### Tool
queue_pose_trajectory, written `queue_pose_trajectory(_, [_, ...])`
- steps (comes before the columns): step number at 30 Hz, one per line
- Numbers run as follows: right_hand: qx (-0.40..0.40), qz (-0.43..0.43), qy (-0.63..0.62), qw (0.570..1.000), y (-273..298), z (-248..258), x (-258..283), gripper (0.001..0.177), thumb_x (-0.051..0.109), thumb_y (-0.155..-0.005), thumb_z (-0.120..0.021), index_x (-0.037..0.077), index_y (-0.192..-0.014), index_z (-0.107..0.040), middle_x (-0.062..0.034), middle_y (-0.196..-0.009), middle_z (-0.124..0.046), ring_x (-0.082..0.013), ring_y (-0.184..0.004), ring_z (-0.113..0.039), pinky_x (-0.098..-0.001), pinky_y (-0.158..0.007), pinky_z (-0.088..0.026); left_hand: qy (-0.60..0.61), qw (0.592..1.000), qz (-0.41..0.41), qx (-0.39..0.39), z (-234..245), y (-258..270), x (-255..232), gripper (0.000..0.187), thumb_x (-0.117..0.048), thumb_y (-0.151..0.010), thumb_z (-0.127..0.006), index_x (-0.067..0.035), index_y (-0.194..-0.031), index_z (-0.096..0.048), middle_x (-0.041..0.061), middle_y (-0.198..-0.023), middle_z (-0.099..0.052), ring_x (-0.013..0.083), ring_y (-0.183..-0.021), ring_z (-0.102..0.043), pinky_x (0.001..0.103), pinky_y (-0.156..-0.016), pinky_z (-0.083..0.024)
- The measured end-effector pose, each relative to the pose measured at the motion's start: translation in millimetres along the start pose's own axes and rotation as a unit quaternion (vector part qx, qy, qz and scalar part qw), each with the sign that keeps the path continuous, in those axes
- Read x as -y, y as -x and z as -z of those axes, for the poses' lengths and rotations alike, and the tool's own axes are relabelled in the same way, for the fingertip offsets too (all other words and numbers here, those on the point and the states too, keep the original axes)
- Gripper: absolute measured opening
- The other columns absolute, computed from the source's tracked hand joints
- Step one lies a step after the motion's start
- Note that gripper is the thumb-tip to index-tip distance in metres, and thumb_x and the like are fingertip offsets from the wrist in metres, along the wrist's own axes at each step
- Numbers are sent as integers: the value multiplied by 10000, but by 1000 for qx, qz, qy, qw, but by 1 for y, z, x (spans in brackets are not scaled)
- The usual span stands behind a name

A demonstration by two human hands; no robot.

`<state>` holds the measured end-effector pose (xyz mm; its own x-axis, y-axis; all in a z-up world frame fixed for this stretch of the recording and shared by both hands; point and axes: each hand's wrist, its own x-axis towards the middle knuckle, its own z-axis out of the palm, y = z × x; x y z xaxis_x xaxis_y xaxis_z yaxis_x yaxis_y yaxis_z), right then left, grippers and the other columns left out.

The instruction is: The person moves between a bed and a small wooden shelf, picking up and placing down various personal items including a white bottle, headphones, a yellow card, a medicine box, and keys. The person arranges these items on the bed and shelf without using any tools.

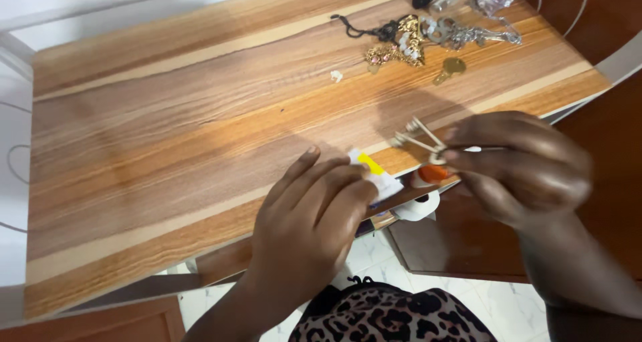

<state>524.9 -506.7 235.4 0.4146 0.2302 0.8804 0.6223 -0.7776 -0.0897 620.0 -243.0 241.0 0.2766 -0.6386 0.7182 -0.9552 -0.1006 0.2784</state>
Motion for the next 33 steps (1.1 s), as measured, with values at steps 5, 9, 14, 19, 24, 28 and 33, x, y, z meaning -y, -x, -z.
queue_pose_trajectory(5, [4, -4, 93, 996, 1, 31, 32, 109, -48, -832, -736, -59, -762, -654, -203, -872, -678, -315, -830, -750, -415, -716, -634, 21, 987, -117, -110, -9, -4, -9, 86, -161, -972, -743, -97, -998, -691, 77, -983, -739, 222, -940, -754, 396, -898, -614])
queue_pose_trajectory(9, [24, -34, 67, 997, 1, 42, 53, 112, -38, -864, -730, -44, -793, -643, -197, -855, -638, -348, -821, -742, -421, -723, -639, 46, 957, -212, -191, -22, -17, -18, 166, -186, -1020, -813, -84, -1012, -682, 57, -911, -710, 164, -812, -738, 325, -752, -645])
queue_pose_trajectory(14, [35, -139, 11, 990, 12, 53, 51, 27, -30, -859, -692, -51, -857, -675, -244, -923, -677, -246, -786, -775, -310, -653, -591, 139, 947, -264, -117, -11, -14, -16, 144, -155, -962, -798, -112, -1078, -724, 29, -889, -686, 160, -802, -732, 309, -688, -598])
queue_pose_trajectory(19, [-104, -205, -151, 961, 26, 36, 36, 47, -17, -900, -708, -8, -876, -669, -165, -904, -702, -203, -797, -774, -297, -653, -608, 268, 957, -104, -38, -37, -1, -27, 114, -124, -908, -810, -107, -992, -734, 47, -927, -732, 164, -830, -753, 285, -672, -592])
queue_pose_trajectory(24, [-125, -345, -234, 900, 26, 38, 49, 77, -73, -929, -700, 3, -941, -699, -191, -914, -731, -206, -787, -766, -290, -661, -618, 437, 898, 54, 5, -49, 4, -30, 160, -91, -922, -867, -67, -990, -724, 51, -954, -746, 133, -789, -755, 253, -729, -602])
queue_pose_trajectory(28, [-125, -379, -294, 868, 18, 39, 54, 124, -54, -888, -650, 44, -958, -684, -166, -917, -717, -207, -902, -765, -316, -707, -652, 460, 886, 59, 4, -54, -5, -33, 153, -64, -909, -856, -77, -999, -733, 65, -919, -762, 126, -833, -749, 254, -834, -591])
queue_pose_trajectory(33, [-119, -362, -260, 887, 31, 40, 52, 133, -110, -954, -668, 1, -1028, -674, -177, -933, -716, -207, -881, -756, -311, -752, -636, 483, 861, 128, 100, -61, -11, -37, 265, -79, -903, -837, -84, -1151, -746, 67, -1135, -762, 145, -1053, -758, 264, -975, -640])
